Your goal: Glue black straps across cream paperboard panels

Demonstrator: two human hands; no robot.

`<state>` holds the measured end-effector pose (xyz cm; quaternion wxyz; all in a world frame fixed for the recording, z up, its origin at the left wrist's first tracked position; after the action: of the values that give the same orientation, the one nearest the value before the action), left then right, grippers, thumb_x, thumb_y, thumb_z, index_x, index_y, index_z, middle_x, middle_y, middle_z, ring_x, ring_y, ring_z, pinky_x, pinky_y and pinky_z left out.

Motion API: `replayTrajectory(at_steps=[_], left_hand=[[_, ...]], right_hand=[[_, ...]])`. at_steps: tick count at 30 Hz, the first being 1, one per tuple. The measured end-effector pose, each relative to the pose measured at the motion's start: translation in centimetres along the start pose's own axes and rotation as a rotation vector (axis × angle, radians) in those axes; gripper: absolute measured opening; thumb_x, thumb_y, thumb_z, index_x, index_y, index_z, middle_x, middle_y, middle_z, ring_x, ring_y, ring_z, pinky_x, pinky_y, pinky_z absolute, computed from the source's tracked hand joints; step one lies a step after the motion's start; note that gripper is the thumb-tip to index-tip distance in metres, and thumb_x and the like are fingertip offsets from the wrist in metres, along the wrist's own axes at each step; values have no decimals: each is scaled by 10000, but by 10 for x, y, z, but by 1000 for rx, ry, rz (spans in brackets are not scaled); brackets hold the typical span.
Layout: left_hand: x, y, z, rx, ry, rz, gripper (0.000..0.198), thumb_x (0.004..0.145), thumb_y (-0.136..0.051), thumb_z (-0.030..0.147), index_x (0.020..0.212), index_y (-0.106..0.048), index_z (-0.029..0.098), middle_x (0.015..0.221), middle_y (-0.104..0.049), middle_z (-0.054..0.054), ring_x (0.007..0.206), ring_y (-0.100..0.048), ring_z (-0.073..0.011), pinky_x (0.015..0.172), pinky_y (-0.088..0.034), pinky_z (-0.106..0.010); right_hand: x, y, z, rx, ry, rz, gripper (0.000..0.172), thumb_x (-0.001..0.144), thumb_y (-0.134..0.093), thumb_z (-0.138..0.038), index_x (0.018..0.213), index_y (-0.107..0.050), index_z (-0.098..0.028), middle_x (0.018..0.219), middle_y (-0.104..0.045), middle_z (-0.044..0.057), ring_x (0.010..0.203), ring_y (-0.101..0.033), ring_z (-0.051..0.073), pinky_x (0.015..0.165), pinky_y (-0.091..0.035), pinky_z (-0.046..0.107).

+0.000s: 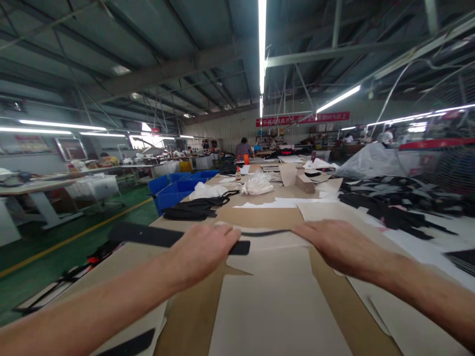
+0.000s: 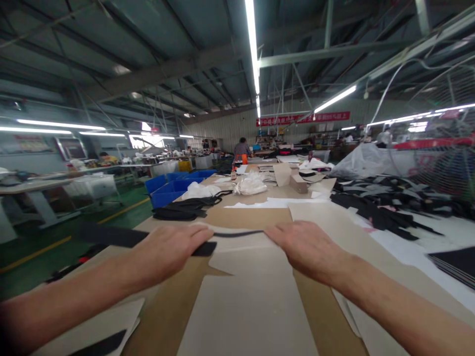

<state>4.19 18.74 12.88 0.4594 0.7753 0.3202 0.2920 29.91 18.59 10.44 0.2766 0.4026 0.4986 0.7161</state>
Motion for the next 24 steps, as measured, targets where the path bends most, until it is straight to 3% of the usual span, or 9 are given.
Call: replayTrajectory(at_steps=[2,5,8,10,12,15,17,19,24], left_hand=[[55,-21,-25,67,-29,49,330,907,-400,78,1156,-572,211,1121,-675,-88,996,-664,-244,758,-536,-344],[131,-70,-54,56,6,86,302,935,-361,100,1143,-561,189,1170,-646,-113,1078,-629,-264,832,-519,-384],[189,-126,-69,3,61,57,344,945,-319,100,1188,-547,184,1234,-617,-139,1116,-614,-273,870,-504,-412],[214,-163,-73,-49,95,-10,318,945,-369,149,1190,-568,188,1228,-632,-141,1091,-633,-266,870,-504,-393],[228,-197,-75,-116,110,-118,278,901,-538,310,1145,-622,206,1163,-679,-121,1032,-662,-263,845,-514,-351],[231,-231,-80,-227,105,-251,561,720,-696,592,1158,-652,244,1144,-708,-87,1018,-672,-273,819,-524,-316],[226,-240,-83,-286,99,-276,649,719,-643,671,1223,-626,263,1204,-690,-77,1073,-654,-279,849,-516,-323],[218,-244,-84,-330,94,-282,559,799,-552,646,1210,-637,276,1202,-692,-68,1084,-650,-272,865,-509,-333],[203,-255,-74,-395,101,-263,408,920,-420,516,1153,-658,280,1199,-688,-59,1089,-642,-240,913,-488,-342]], right_hand=[[48,-21,33,-62,-32,6,381,881,-459,-118,1209,-585,-267,1107,-695,76,1016,-645,204,841,-457,304],[109,-70,80,-86,-102,33,417,905,-416,-101,1279,-544,-234,1219,-648,120,1113,-599,227,923,-422,344],[146,-132,112,-17,-181,21,439,928,-356,-101,1331,-503,-194,1337,-573,156,1233,-521,248,1015,-361,393],[157,-177,123,35,-226,-36,423,946,-359,-157,1345,-495,-175,1377,-545,160,1290,-475,255,1049,-336,412],[158,-220,128,88,-263,-131,438,963,-393,-327,1356,-500,-166,1407,-526,161,1318,-453,279,1050,-350,446],[153,-265,136,171,-316,-251,678,928,-352,-604,1439,-428,-165,1502,-422,173,1381,-379,325,1047,-360,530],[149,-274,144,201,-338,-258,749,934,-273,-637,1495,-338,-145,1564,-307,184,1429,-290,338,1073,-322,565],[146,-272,150,214,-324,-237,716,958,-234,-600,1489,-346,-134,1575,-278,186,1445,-249,339,1101,-281,565],[141,-271,141,259,-117,-275,458,986,-324,-485,1228,-628,-244,1308,-616,85,1344,-426,225,1130,-284,385]])
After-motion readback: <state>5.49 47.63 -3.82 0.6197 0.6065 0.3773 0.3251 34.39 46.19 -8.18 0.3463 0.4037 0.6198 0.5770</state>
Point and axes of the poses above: each hand's wrist, its own x-axis towards the middle knuckle, its own y-axis out of the back of the hand, z = x × y, the point moved 4 cm from there along x, towards the middle knuckle
